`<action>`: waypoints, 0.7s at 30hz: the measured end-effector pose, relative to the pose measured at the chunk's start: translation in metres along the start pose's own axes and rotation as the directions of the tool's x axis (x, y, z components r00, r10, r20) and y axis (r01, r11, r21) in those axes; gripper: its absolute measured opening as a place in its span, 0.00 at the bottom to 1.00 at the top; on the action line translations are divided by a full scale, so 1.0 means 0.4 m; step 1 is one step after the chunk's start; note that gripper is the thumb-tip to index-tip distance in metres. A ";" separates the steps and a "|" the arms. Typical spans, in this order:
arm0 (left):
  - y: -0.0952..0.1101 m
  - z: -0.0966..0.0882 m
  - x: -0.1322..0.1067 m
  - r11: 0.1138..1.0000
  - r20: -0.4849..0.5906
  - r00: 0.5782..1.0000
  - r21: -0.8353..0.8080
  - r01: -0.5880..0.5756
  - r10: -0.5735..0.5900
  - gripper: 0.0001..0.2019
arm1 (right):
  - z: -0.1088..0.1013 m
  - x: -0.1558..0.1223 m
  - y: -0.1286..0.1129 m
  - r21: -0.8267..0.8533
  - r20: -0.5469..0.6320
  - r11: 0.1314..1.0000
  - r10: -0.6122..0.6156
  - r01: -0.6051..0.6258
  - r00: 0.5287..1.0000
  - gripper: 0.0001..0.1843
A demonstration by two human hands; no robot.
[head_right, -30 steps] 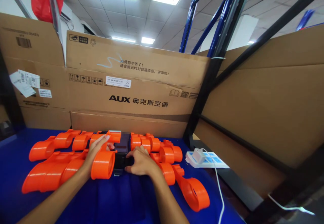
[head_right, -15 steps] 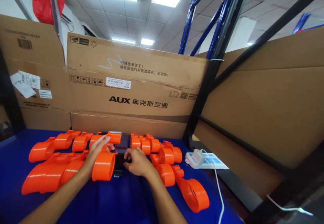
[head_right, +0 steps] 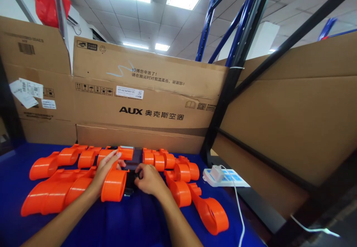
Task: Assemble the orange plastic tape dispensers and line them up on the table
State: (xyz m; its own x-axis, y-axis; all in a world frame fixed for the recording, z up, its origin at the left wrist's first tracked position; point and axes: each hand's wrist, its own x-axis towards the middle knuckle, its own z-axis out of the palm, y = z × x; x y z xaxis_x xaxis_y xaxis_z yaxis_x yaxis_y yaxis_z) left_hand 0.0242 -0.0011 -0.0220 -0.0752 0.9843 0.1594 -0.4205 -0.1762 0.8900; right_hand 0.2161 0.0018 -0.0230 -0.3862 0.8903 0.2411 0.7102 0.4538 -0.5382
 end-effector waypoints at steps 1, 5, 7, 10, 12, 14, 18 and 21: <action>-0.001 0.000 0.001 1.000 0.001 1.000 -0.002 0.001 -0.001 0.27 | -0.001 0.002 0.000 0.007 -0.023 1.000 -0.011 0.011 1.000 0.15; -0.002 0.000 0.003 1.000 -0.003 1.000 -0.006 -0.011 0.011 0.27 | -0.006 0.012 0.006 0.080 -0.163 0.995 -0.039 0.053 0.986 0.14; 0.000 0.001 0.003 1.000 -0.002 1.000 0.001 -0.019 0.019 0.27 | -0.011 0.018 0.011 0.149 -0.256 0.986 -0.033 0.074 0.966 0.12; 0.002 0.004 0.001 1.000 -0.018 1.000 0.020 -0.014 0.015 0.28 | -0.027 0.027 0.016 0.303 -0.395 0.944 -0.001 0.131 0.919 0.08; 0.000 0.006 0.000 0.999 -0.021 1.000 0.044 -0.012 0.013 0.29 | -0.041 0.029 0.015 0.422 -0.481 0.886 0.038 0.193 0.876 0.05; -0.005 0.006 -0.001 0.997 0.001 1.000 0.069 -0.020 0.020 0.30 | -0.051 0.028 0.010 0.513 -0.548 0.818 0.077 0.262 0.833 0.07; -0.019 0.007 -0.006 0.993 0.090 0.995 0.111 -0.046 0.036 0.31 | -0.050 0.021 -0.009 0.543 -0.587 0.763 0.048 0.350 0.808 0.13; -0.024 0.008 -0.009 0.988 0.133 0.990 0.140 -0.067 0.049 0.29 | -0.041 0.014 -0.024 0.428 -0.587 0.836 -0.030 0.342 0.809 0.13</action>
State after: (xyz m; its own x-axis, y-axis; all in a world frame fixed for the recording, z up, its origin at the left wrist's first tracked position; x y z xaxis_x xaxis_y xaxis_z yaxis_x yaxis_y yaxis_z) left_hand 0.0317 -0.0031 -0.0298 0.0253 0.9658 0.2580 -0.2836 -0.2405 0.9283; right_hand 0.2169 0.0029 -0.0033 0.0117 0.7279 0.6856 0.2097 0.6686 -0.7134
